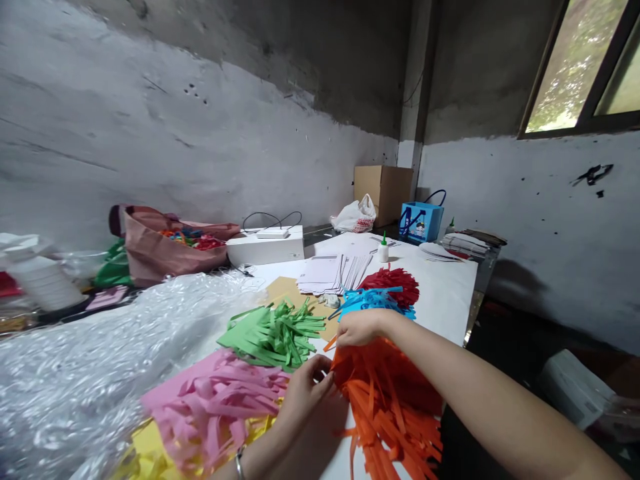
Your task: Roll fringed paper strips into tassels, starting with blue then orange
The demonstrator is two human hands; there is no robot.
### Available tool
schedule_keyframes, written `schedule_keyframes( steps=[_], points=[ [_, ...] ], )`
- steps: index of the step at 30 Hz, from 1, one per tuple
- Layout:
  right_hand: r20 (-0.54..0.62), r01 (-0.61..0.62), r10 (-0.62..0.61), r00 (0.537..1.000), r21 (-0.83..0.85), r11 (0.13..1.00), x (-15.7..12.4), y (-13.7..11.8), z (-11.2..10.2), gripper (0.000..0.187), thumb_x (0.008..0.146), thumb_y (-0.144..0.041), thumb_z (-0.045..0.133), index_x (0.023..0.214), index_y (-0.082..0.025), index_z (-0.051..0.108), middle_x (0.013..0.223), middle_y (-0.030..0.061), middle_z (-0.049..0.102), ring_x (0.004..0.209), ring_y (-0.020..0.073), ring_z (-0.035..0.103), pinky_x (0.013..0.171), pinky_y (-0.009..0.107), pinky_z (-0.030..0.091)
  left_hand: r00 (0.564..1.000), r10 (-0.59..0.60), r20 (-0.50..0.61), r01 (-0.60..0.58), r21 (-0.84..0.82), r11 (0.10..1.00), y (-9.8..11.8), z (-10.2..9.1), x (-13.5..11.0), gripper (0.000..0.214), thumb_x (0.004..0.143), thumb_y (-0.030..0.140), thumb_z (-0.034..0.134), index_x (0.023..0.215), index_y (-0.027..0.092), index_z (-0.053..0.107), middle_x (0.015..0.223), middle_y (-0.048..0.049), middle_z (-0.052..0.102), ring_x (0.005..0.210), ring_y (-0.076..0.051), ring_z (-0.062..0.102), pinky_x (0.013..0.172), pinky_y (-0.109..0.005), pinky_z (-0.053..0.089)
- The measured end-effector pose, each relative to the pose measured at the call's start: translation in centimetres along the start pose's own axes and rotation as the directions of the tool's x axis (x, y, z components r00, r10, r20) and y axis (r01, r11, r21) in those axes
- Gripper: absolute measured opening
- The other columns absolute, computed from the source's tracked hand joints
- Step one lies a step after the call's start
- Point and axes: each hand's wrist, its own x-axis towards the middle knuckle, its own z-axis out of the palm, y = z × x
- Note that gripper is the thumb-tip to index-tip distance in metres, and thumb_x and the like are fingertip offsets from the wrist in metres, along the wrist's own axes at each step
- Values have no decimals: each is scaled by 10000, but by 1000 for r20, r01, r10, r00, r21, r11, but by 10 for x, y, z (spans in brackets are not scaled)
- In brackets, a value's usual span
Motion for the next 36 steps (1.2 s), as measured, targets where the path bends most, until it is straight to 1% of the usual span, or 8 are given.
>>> schedule_keyframes(
  steps=[4,9,15,17,20,25,31,36],
  points=[
    [-9,-25,25,1000,13,1000,-3,-1,-2,265,1006,-399,613,949,-147,670,878,-2,681,732,148,661,677,306,565,1000,2,3,-2,8,1000,-1,-1,0,51,738,178,580,701,204,602,642,17,656,579,-171,595,565,-265,405],
    [-68,-37,39,997,27,999,-8,-5,-2,240,969,-374,669,886,-149,680,856,-8,691,767,160,670,712,317,562,1000,14,-14,-14,17,1000,-4,-1,2,51,741,218,572,697,215,597,658,3,664,602,-187,600,576,-277,414],
    [-118,-54,65,991,93,994,-7,2,7,233,965,-360,677,873,-147,684,839,-10,696,773,163,681,728,329,568,997,67,-47,-66,17,998,-4,-1,-2,127,799,309,580,879,220,539,820,-21,648,625,-196,608,595,-300,451],
    [-123,-38,54,991,127,991,-6,5,10,229,973,-356,668,882,-146,685,851,-6,701,791,166,687,738,332,572,992,112,-58,-110,32,993,-1,-2,-5,114,819,317,569,875,223,534,850,-28,619,653,-197,594,630,-310,454],
    [-132,-13,36,991,169,986,-5,9,13,217,975,-349,668,901,-146,689,869,-2,706,807,169,691,750,340,576,983,174,-54,-171,56,984,2,-2,-7,50,826,262,544,818,221,571,886,-37,586,667,-187,567,654,-307,446],
    [-161,4,30,987,207,978,-3,12,17,211,966,-345,680,892,-147,685,857,-5,702,793,166,687,741,335,572,976,212,-56,-206,87,975,6,1,-6,136,792,172,513,825,211,639,871,-36,565,632,-172,542,611,-281,421],
    [-177,32,8,984,224,974,-3,16,20,221,960,-354,684,880,-148,683,834,-12,696,767,160,679,722,324,563,958,279,-66,-268,143,953,5,0,-4,213,880,210,490,907,190,701,902,-57,560,646,-177,552,601,-280,430],
    [-182,35,5,983,216,976,-3,15,20,227,958,-349,686,852,-148,678,805,-18,688,744,153,671,703,314,560,935,352,-54,-334,207,920,1,1,-4,253,931,278,518,985,229,761,942,-71,605,778,-221,620,683,-307,461]
  ],
)
